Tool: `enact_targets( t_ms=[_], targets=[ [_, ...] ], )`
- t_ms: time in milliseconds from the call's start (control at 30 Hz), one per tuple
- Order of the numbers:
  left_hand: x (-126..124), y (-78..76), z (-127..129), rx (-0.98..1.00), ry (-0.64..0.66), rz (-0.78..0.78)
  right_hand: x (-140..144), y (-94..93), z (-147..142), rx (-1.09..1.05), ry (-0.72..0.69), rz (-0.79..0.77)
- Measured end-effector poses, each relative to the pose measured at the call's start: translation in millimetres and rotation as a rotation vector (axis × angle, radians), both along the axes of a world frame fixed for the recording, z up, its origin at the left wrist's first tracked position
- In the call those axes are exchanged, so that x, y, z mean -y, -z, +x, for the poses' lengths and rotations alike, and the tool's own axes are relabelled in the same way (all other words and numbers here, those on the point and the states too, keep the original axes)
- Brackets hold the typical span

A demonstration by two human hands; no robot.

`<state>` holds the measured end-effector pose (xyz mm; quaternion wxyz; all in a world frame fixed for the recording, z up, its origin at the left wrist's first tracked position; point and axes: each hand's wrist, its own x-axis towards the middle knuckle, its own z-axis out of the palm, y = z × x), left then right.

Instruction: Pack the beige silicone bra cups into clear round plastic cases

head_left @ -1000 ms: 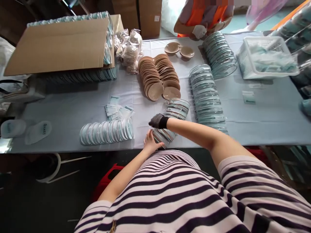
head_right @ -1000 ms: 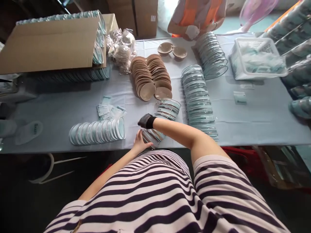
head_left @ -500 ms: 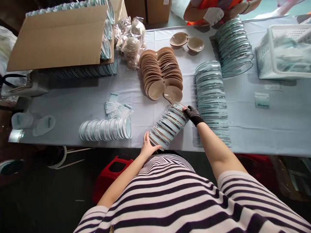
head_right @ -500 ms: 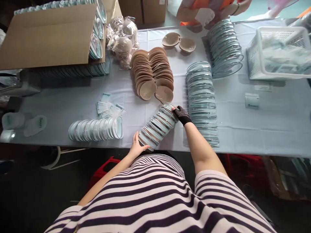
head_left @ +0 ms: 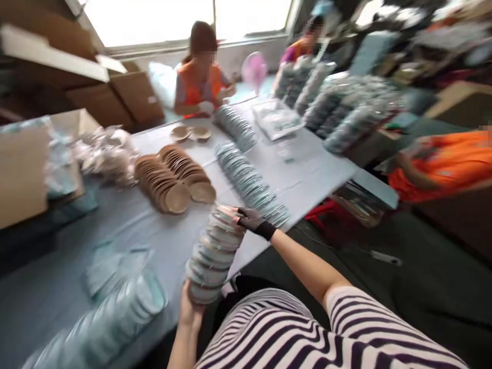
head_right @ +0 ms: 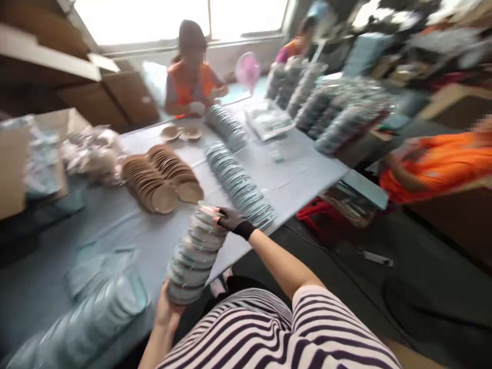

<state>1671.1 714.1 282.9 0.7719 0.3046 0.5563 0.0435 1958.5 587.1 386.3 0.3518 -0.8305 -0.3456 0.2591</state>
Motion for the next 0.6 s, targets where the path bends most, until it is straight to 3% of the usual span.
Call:
enact_targets(
  t_ms=[67,133,233,300,367,433,600],
  targets=[
    [-16,0.0,26,0.099,0.022,0.029,29,-34.4,-4,0.119,-0.014,0.231],
    [-21,-11.0,66,0.194,0.074,0.067,63,-74.1,-7,0.278,-0.010,0.322],
    [-8,-36.6,147,0.339,0.216,0.091,118,-129.1,-6,0.457,0.079,0.239],
    [12,-46.5,209,0.470,0.325,0.080,150,-151.6,4,0.548,0.164,0.163],
    [40,-45.4,274,0.582,0.395,0.017,179,-159.3,23,0.641,0.222,0.116],
    [76,-34.8,338,0.639,0.418,-0.124,205,-154.5,52,0.756,0.239,0.121],
    [196,1.4,480,0.588,0.352,-0.535,270,-113.7,156,1.116,0.220,0.238]
  ],
)
